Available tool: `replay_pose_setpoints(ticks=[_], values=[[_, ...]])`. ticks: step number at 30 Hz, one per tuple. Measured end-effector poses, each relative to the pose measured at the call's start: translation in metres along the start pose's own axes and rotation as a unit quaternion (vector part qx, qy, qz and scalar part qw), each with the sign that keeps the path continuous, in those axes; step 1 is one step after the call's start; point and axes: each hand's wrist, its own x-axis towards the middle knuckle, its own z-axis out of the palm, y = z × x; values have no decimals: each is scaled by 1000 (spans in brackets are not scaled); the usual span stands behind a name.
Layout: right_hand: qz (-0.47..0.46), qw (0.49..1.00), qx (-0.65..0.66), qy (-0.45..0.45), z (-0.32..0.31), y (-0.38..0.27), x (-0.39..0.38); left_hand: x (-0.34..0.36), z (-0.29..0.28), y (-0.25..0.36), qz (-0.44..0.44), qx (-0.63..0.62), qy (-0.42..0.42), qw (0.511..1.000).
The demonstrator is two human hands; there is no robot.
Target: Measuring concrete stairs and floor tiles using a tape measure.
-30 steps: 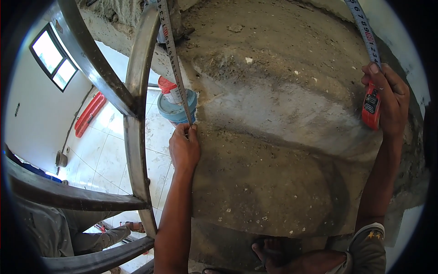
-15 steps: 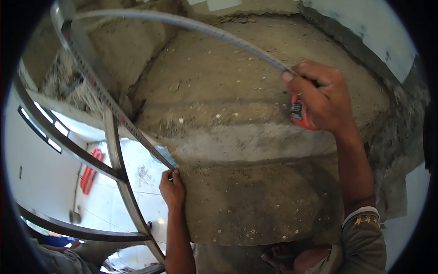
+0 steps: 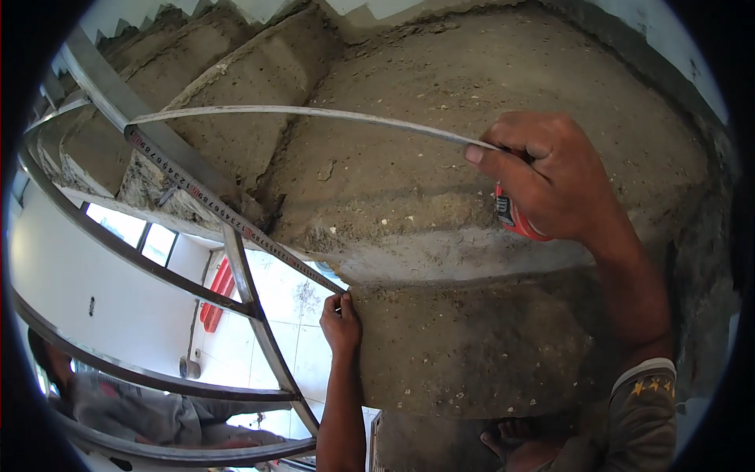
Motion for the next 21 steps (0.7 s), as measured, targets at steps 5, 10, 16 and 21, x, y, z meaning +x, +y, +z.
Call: replay_pose_setpoints(ticks=[5,10,16,21], values=[[-12,1000,1,-7,-1,-5,3,2,-4,-8,-48,-27,-22,998],[0,1000,-11,0,-1,-13,2,6,-6,-2,-74,-10,-9,997],[16,1000,9,-6,-3,-9,0,6,-7,-2,-108,6,-16,994],[19,1000,14,0,-6,-7,5,9,3,-2,-72,37,-45,996]])
